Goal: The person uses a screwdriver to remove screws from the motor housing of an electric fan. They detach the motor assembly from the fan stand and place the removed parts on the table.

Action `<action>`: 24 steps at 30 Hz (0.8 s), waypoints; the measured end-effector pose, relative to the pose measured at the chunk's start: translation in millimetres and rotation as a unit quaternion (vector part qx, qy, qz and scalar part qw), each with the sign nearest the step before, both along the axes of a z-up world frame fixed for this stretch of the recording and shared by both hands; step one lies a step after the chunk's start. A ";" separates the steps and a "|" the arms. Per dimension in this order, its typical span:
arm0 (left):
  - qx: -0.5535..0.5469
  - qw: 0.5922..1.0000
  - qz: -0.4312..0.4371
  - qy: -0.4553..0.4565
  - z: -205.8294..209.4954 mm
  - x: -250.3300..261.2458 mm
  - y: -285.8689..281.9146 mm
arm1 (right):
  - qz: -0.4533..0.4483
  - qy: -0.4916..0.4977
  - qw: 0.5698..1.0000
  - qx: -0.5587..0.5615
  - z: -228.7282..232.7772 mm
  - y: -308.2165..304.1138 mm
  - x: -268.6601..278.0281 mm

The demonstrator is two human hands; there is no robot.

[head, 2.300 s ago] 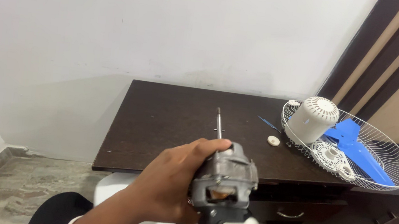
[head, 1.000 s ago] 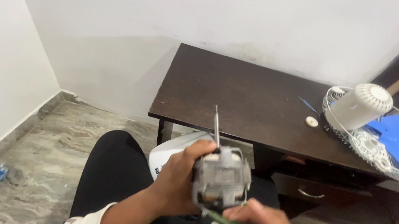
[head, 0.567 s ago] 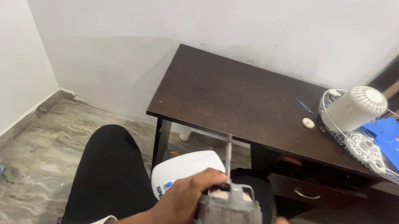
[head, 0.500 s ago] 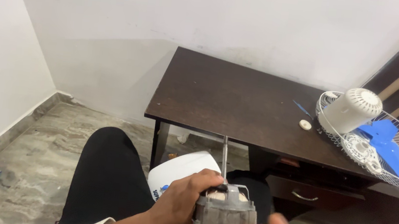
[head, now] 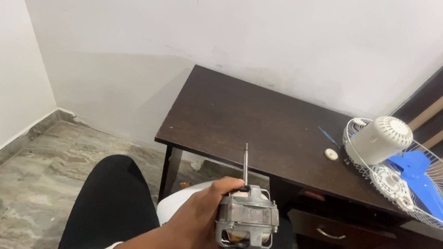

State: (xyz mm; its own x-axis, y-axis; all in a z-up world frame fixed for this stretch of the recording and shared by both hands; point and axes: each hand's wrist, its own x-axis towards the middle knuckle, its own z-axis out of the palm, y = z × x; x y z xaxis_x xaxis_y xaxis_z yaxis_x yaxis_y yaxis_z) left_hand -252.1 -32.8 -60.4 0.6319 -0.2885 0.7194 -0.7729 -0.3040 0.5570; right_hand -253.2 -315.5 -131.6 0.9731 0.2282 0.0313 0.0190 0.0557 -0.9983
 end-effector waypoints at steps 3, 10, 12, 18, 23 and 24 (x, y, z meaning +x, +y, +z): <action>-0.012 1.000 -0.008 -0.002 -0.2 5.4 -2.4 | 0.045 -0.130 0.990 -0.015 27.6 9.1 7.9; 0.007 1.000 0.010 0.013 -2.5 6.4 -1.1 | -0.034 -0.415 0.908 -0.043 56.2 44.5 -17.5; 0.008 1.000 0.002 0.030 -1.1 6.2 -0.2 | -0.148 -0.386 0.908 -0.075 53.9 62.3 -26.6; 0.012 1.000 0.012 0.021 7.9 6.5 -0.3 | -0.147 -0.444 0.876 -0.120 68.1 71.9 -26.8; 0.020 0.995 0.017 0.096 1.1 9.5 1.7 | -0.109 -0.480 0.859 -0.142 59.1 64.4 -21.7; 0.017 0.994 0.020 0.102 -3.8 9.6 1.8 | -0.100 -0.486 0.859 -0.128 55.9 61.8 -20.4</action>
